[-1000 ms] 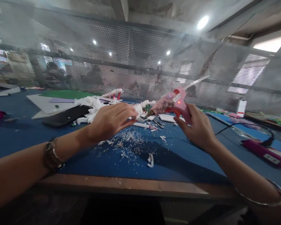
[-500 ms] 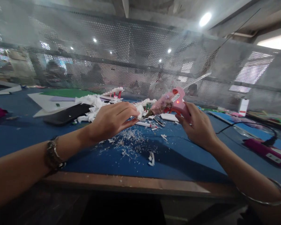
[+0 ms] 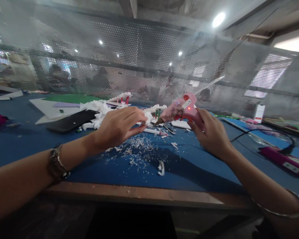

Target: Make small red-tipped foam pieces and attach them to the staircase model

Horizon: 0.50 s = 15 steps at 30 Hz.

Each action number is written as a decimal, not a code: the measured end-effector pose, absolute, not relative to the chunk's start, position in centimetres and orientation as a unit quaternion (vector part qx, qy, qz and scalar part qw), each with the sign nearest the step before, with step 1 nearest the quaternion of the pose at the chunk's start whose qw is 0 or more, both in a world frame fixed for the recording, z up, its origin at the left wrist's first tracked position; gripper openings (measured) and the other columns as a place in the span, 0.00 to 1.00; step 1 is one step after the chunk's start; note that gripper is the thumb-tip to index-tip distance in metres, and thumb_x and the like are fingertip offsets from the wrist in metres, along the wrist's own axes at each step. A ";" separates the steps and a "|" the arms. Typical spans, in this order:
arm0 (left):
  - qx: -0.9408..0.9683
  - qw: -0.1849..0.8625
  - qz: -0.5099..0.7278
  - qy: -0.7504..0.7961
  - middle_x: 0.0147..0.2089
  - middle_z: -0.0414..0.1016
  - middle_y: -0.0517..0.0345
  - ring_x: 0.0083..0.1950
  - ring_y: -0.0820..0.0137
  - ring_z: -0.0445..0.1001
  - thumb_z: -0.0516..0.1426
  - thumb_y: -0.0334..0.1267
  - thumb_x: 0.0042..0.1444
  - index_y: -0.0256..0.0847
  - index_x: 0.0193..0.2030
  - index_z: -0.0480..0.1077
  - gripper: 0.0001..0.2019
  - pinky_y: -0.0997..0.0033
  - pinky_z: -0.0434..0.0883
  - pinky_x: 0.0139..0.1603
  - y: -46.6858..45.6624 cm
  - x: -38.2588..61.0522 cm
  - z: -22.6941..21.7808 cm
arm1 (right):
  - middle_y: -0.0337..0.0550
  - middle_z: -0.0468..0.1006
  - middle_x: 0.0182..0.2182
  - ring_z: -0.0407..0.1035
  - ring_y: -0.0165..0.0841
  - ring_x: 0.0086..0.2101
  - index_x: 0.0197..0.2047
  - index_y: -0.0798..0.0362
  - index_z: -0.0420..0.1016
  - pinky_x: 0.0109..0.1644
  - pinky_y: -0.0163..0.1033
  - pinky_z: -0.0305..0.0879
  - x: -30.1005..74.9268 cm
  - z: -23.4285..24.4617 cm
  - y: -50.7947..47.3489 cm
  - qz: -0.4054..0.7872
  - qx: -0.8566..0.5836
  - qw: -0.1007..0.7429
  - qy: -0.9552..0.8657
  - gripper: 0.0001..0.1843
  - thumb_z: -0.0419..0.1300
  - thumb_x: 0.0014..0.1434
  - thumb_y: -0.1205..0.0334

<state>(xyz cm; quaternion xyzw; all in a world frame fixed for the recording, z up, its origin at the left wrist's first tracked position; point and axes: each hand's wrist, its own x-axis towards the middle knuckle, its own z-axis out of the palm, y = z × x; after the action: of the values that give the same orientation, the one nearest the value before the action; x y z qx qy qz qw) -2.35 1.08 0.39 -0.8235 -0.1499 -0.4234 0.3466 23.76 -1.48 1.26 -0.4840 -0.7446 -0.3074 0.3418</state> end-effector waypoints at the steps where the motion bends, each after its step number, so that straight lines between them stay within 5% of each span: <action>1: -0.825 0.342 -0.424 -0.154 0.32 0.74 0.56 0.36 0.72 0.73 0.53 0.33 0.53 0.36 0.33 0.66 0.03 0.75 0.69 0.35 1.1 -2.3 0.4 | 0.54 0.72 0.37 0.67 0.40 0.33 0.44 0.57 0.63 0.31 0.42 0.61 23.7 1.2 -1.5 -0.306 -0.485 0.340 -0.745 0.16 0.48 0.55 0.56; 7: -0.833 0.221 -0.461 -0.212 0.31 0.73 0.57 0.34 0.72 0.72 0.53 0.34 0.51 0.38 0.32 0.65 0.02 0.73 0.69 0.34 0.8 -2.1 0.4 | 0.52 0.72 0.34 0.66 0.39 0.32 0.43 0.56 0.63 0.31 0.42 0.59 24.0 1.7 -1.3 -0.311 -0.490 0.334 -0.743 0.17 0.50 0.53 0.54; 15: -0.803 -0.061 -0.534 -0.257 0.32 0.71 0.56 0.34 0.73 0.71 0.55 0.34 0.48 0.36 0.30 0.65 0.04 0.75 0.71 0.35 0.8 -1.4 0.3 | 0.35 0.60 0.09 0.51 0.25 0.11 0.13 0.50 0.59 0.15 0.33 0.46 32.1 1.9 2.1 -0.199 -0.531 0.325 -0.757 0.19 0.56 0.45 0.49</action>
<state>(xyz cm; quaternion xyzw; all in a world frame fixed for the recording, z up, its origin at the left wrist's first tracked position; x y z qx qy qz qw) -1.43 0.80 0.28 -0.8033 -0.2571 -0.5337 -0.0613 32.09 2.08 1.93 -0.5311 -0.7568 -0.1989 0.3250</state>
